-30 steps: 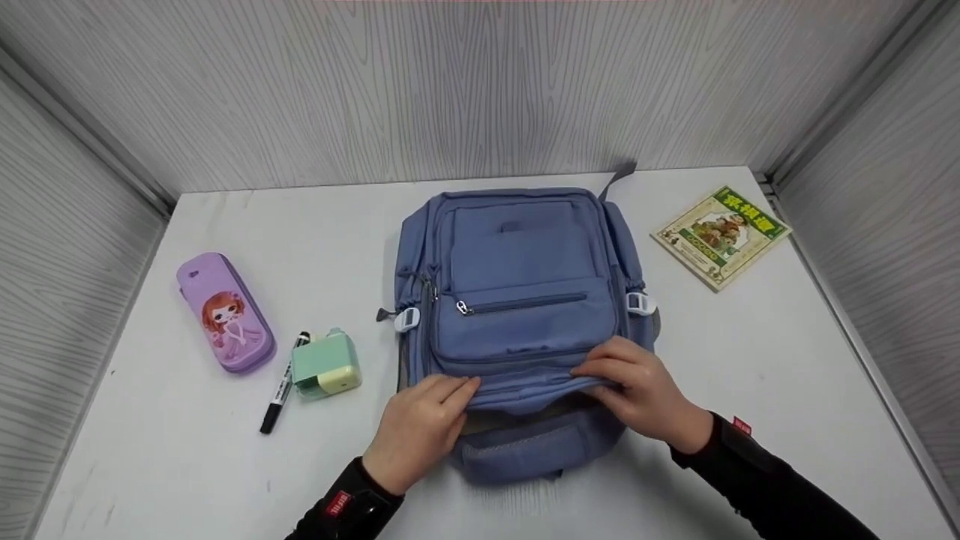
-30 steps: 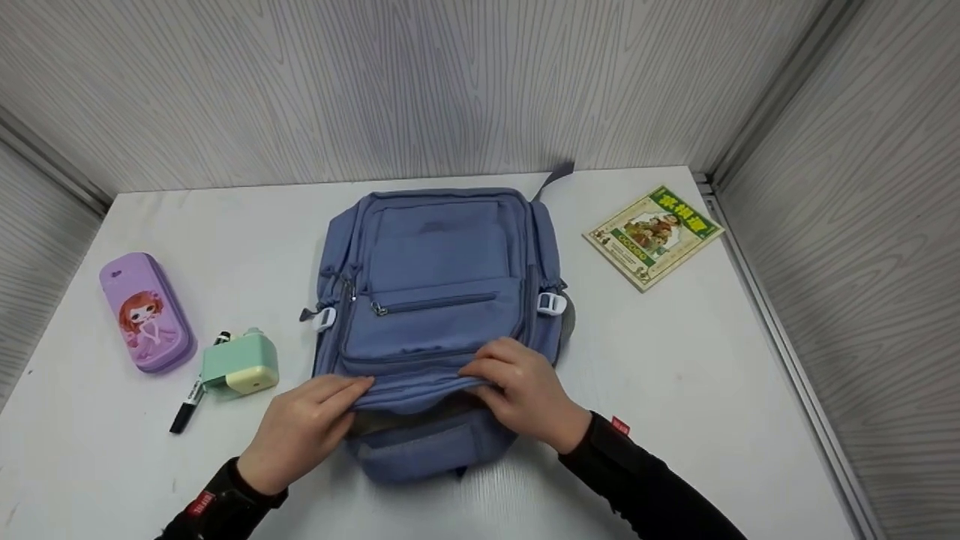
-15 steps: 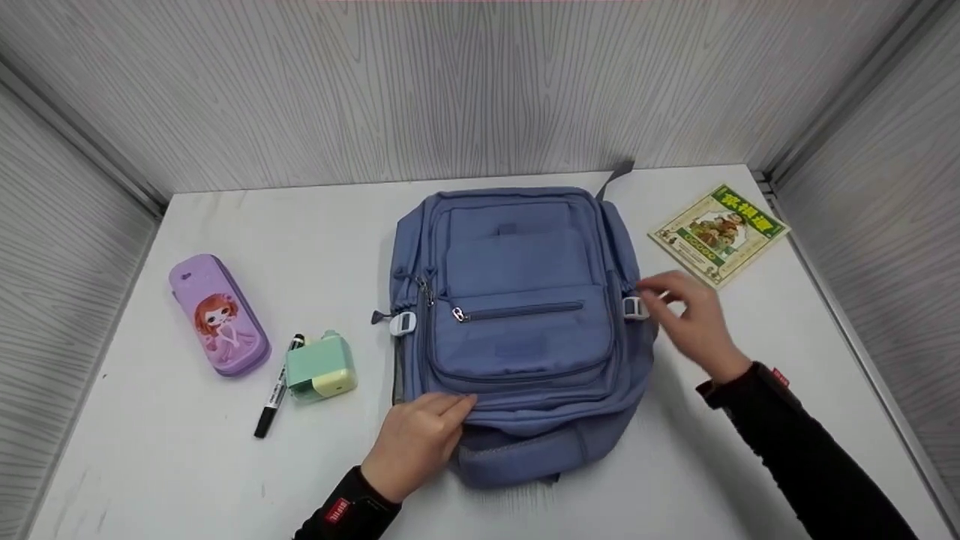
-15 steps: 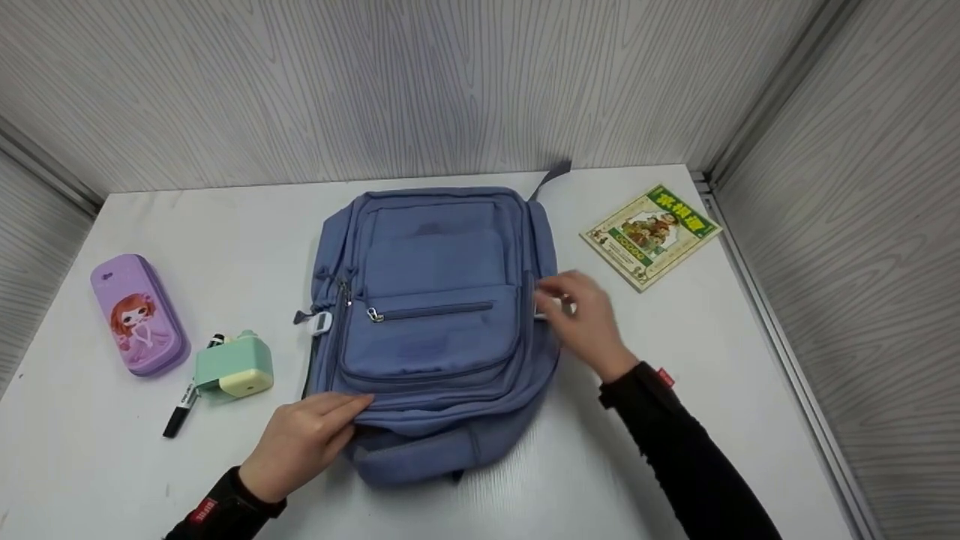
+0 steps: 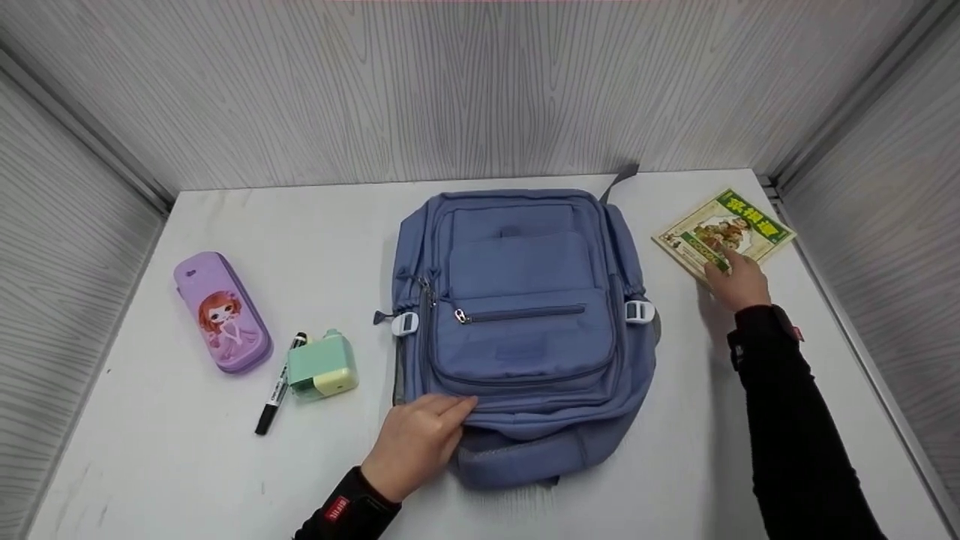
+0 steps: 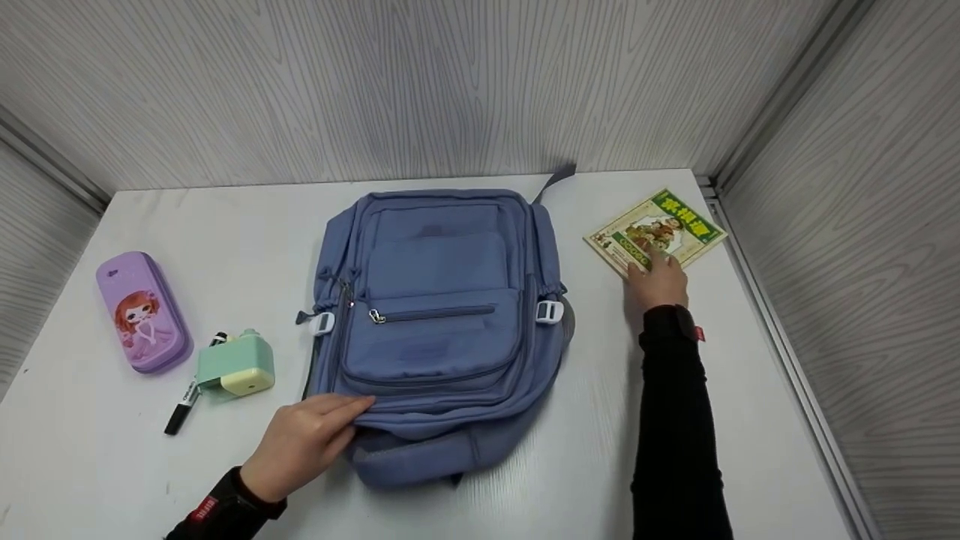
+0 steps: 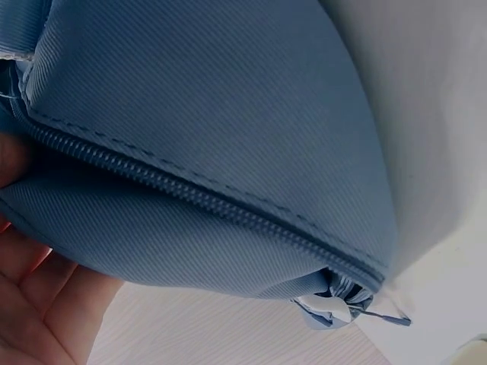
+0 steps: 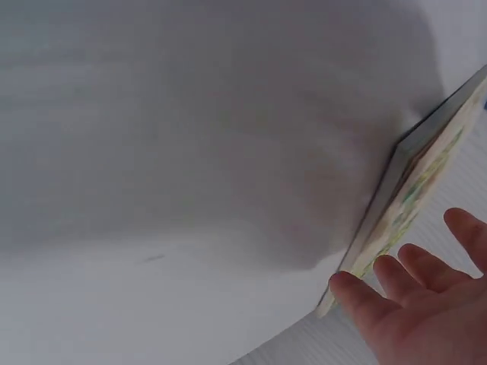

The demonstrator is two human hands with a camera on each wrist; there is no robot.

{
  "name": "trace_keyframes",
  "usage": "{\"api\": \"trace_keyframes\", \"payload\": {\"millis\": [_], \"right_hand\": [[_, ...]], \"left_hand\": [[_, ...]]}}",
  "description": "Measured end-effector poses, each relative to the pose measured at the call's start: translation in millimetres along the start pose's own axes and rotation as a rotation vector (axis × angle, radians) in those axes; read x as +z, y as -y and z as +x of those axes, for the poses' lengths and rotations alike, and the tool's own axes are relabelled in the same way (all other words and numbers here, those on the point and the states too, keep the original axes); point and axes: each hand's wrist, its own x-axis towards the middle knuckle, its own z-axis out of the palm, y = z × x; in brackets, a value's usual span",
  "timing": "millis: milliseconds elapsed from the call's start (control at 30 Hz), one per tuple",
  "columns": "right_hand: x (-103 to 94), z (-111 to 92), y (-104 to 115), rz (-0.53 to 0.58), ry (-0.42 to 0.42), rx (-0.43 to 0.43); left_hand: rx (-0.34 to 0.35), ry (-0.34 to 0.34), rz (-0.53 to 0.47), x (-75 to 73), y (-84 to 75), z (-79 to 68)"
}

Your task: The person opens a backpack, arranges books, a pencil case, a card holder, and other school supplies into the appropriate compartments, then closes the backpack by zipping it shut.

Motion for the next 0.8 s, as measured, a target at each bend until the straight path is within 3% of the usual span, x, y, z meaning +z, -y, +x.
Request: {"api": "trace_keyframes", "payload": {"millis": [133,300,400,600,800], "right_hand": [[2.0,2,-2,-0.030,0.028,0.131],[9.1,4,1,-0.043,-0.034,0.341],[11.9,5,0,-0.052,-0.047,0.406],[2.8,7,-1,-0.103,0.014,0.390],[-12.5,-3,7,-0.182,0.093,0.302]], "left_hand": [[-0.007,0.005,-0.008,1.4,0.1,0.0],[0.008,-0.023,-0.024,2.2,-0.3,-0.5],[0.007,-0.022,-0.030,2.6,-0.3,-0.6],[-0.009,-0.017,-0.017,2.9,1.1,-1.7],[-0.020,-0.022,-0.012,5.2,1.7,-3.4]]}}
